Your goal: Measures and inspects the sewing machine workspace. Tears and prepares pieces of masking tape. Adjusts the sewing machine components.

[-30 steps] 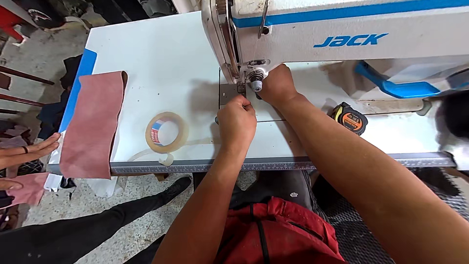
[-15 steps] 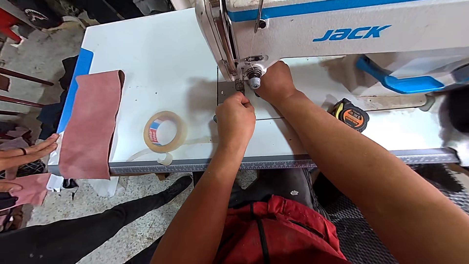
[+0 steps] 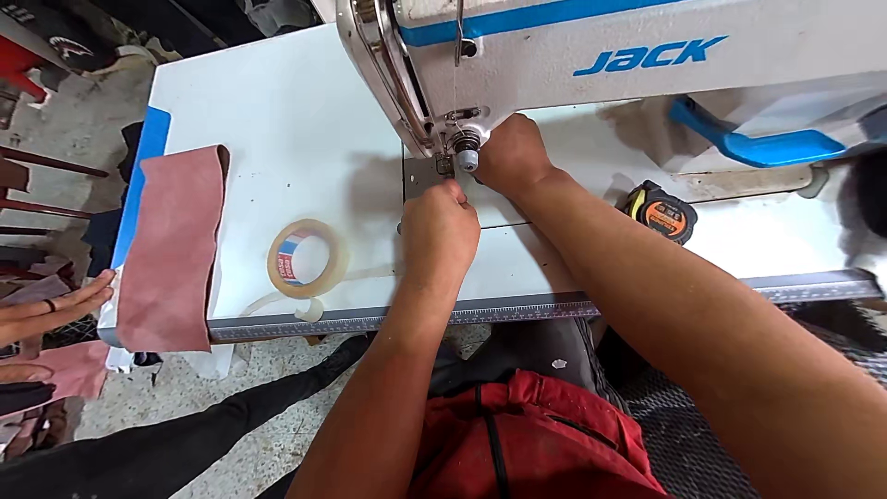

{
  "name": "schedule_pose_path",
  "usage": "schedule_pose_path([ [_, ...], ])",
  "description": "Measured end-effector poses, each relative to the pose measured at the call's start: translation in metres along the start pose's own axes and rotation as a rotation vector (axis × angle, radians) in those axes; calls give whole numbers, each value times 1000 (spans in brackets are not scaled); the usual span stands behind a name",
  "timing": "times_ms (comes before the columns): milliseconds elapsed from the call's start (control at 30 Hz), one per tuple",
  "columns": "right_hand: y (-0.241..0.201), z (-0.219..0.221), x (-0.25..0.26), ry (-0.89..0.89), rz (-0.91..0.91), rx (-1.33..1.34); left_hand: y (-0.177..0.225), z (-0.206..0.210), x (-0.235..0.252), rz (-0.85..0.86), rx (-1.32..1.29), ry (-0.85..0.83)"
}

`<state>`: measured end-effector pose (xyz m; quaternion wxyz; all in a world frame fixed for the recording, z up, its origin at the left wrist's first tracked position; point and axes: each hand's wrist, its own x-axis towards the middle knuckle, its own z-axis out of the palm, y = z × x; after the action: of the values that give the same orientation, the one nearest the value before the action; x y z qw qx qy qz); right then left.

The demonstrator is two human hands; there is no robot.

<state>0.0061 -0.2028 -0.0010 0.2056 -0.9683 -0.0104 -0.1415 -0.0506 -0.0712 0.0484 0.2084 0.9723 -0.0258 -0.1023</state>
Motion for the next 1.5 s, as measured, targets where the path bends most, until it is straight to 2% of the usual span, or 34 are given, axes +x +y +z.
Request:
schedule_pose_path([
  [100, 0, -1, -1, 2, -4, 15, -8, 4, -6, 83, 73, 40],
  [233, 0, -1, 0, -12, -4, -3, -37, 21, -6, 459, 236, 265],
  [333, 2, 1, 0, 6, -11, -12, -47, 21, -1, 618, 286, 251],
  [467, 0, -1, 1, -31, 27, -11, -51, 17, 4, 730, 289, 223],
  [567, 2, 1, 6, -50, 99, 8, -54, 16, 4, 762, 284, 241],
  [700, 8, -5, 0, 79, 116, 128, -55, 16, 4, 763, 259, 255],
  [767, 7, -18, -24, 85, 18, 135, -55, 15, 4, 754, 253, 249],
  [833, 6, -22, -55, 21, -186, 51, -55, 15, 5, 742, 253, 244],
  [900, 3, -22, -70, -76, -282, -64, -54, 15, 5, 737, 256, 230],
  [1000, -5, -24, -69, -181, -229, -166, -55, 16, 4, 729, 257, 218],
  [1200, -17, -19, -55, -218, -115, -235, -57, 14, 6, 746, 252, 212],
  [1400, -32, -40, -24, -406, 14, -292, -55, 10, 6, 741, 296, 169],
  [1500, -33, -44, -19, -434, 30, -292, -56, 12, 4, 739, 299, 179],
])
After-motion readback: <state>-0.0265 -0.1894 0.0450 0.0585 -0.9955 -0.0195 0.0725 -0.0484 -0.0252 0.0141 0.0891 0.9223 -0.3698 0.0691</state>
